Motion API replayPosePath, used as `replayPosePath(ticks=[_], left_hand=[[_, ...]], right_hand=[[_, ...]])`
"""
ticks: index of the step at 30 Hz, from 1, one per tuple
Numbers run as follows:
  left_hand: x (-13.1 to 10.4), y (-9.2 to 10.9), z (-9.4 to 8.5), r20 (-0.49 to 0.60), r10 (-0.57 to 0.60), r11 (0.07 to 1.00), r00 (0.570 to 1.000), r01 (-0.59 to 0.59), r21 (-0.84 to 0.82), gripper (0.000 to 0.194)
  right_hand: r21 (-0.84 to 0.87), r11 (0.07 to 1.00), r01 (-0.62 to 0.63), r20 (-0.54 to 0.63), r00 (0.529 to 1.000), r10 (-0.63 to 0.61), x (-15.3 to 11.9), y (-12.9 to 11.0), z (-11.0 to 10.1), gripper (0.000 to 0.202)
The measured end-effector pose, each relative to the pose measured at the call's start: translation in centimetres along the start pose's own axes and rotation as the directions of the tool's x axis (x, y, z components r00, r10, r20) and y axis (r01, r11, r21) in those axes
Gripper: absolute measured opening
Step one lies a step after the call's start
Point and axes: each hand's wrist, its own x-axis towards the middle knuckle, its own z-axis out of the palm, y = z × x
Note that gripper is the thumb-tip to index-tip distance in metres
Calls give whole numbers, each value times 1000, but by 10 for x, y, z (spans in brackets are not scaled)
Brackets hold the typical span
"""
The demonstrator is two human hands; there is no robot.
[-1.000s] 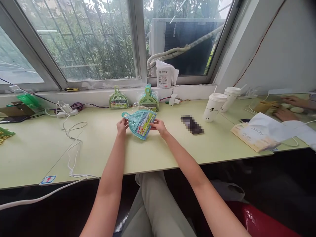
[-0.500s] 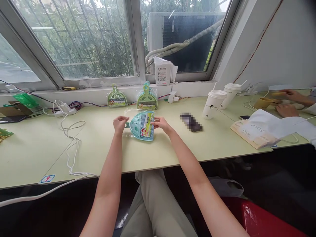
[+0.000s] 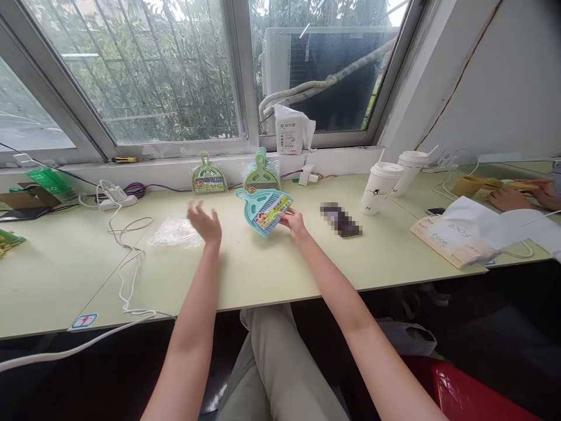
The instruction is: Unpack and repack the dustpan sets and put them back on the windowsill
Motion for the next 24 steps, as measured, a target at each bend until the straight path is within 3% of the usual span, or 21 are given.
replayPosePath(ticks=[1, 2, 4, 5, 8, 10, 12, 15, 17, 20, 22, 24], left_hand=[[-4, 3, 11, 197, -25, 988, 980, 54, -146, 49], [-9, 5, 21, 307, -40, 978, 951, 100, -184, 46], [-17, 4, 38, 445, -80, 962, 892, 187, -201, 45], [-20, 2, 44, 517, -143, 921, 844, 304, -242, 49], [-24, -9, 49, 596, -298, 776, 746, 553, -304, 65], [-22, -15, 48, 647, -294, 724, 704, 606, -330, 56], [-17, -18, 46, 659, -267, 709, 704, 606, -361, 41], [-10, -21, 44, 557, -318, 704, 767, 585, -403, 31], [-7, -22, 42, 505, -361, 715, 783, 581, -389, 30], [-4, -23, 39, 467, -414, 744, 781, 586, -321, 35], [-5, -22, 37, 461, -423, 757, 780, 584, -293, 39], [-7, -20, 38, 483, -412, 767, 773, 580, -275, 43]], right_hand=[[5, 1000, 5, 15, 1000, -5, 0, 0, 1, 17], [5, 1000, 12, 34, 999, -12, 0, 1, 2, 17], [-14, 1000, 25, 78, 997, -24, -1, 1, 4, 17], [-31, 999, 28, 97, 995, -25, -1, 2, 5, 17], [-78, 997, 14, 131, 991, -4, -1, 4, 9, 14], [-90, 996, -14, 151, 988, 28, -1, 6, 11, 13], [-129, 989, -72, 167, 982, 93, -1, 7, 12, 9], [-248, 951, -185, 187, 954, 234, 0, 4, 8, 7], [-271, 936, -223, 160, 949, 272, 4, 2, 1, 11], [-78, 987, -139, -35, 990, 136, 14, -1, -13, 13], [78, 997, -13, -216, 976, 30, 21, -2, -23, 16], [136, 990, 32, -300, 954, 10, 26, -3, -29, 19]])
